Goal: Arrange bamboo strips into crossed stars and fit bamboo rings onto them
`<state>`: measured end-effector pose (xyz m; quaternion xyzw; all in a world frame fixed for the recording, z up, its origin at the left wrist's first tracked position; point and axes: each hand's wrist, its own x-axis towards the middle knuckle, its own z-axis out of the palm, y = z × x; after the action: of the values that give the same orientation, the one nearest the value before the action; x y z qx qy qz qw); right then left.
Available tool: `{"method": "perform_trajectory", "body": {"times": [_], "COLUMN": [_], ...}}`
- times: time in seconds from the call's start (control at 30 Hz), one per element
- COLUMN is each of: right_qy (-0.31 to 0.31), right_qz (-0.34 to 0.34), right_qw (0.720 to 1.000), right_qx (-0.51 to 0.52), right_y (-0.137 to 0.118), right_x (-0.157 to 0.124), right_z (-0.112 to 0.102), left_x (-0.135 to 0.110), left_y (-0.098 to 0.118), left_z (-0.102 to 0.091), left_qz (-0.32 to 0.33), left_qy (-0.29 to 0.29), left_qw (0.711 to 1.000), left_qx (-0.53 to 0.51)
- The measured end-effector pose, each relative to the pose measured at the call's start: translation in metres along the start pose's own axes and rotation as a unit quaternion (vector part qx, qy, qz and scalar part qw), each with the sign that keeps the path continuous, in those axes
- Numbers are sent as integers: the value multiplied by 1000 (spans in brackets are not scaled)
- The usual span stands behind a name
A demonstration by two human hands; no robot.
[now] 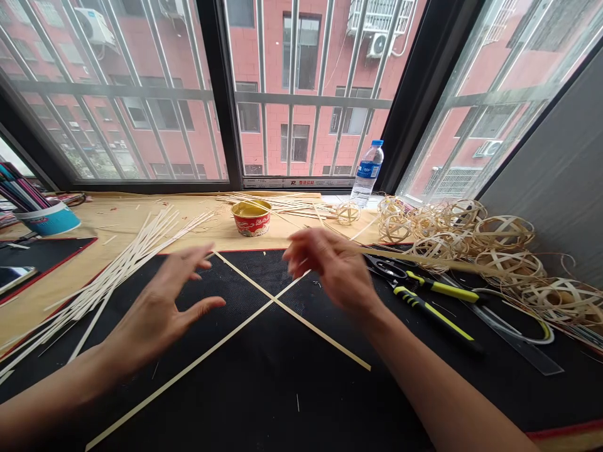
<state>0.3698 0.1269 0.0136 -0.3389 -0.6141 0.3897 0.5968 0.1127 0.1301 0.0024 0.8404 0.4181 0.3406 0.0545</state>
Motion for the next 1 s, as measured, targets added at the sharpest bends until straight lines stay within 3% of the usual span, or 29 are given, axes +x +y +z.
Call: {"method": "perform_trajectory", "body": {"times": [0.07,0.1,0.17,0.27,0.37,0.5,0.6,0.67,0.7,0.8,0.87,0.93,1.0], "right_qy": [161,213,261,254,239,193,177,168,158,93,-3,-119,-200], "right_qz": [-93,-121,-139,-110,-38,70,139,162,154,94,90,124,163], "right_qw": [979,958,913,852,801,731,708,714,732,849,912,915,880], "right_qx": [-87,-149,-282,-444,-547,-650,-670,-661,-645,-512,-401,-364,-398], "right_y": [0,1,4,11,15,16,14,13,13,18,21,23,21], "right_x": [5,7,10,11,11,12,13,14,13,10,6,2,-1], "right_z": [-13,-19,-30,-38,-39,-38,-39,-38,-36,-26,-16,-6,3], "left_x": [1,1,-2,-10,-18,-21,-20,-19,-19,-21,-23,-25,-26], "left_y": [-1,-1,0,4,8,13,21,27,29,31,30,30,29], "left_z": [-1,0,1,5,6,0,-7,-9,-9,-7,-4,-2,0], "left_qz": [22,32,46,50,26,7,-12,-23,-25,-19,-13,-10,-5], "left_qy": [66,67,9,-133,-236,-308,-340,-357,-361,-351,-341,-336,-337], "left_qw": [997,997,999,989,969,949,939,933,932,936,940,941,939], "left_qx": [35,38,18,-29,-65,-71,-50,-28,-19,-1,15,38,67]}}
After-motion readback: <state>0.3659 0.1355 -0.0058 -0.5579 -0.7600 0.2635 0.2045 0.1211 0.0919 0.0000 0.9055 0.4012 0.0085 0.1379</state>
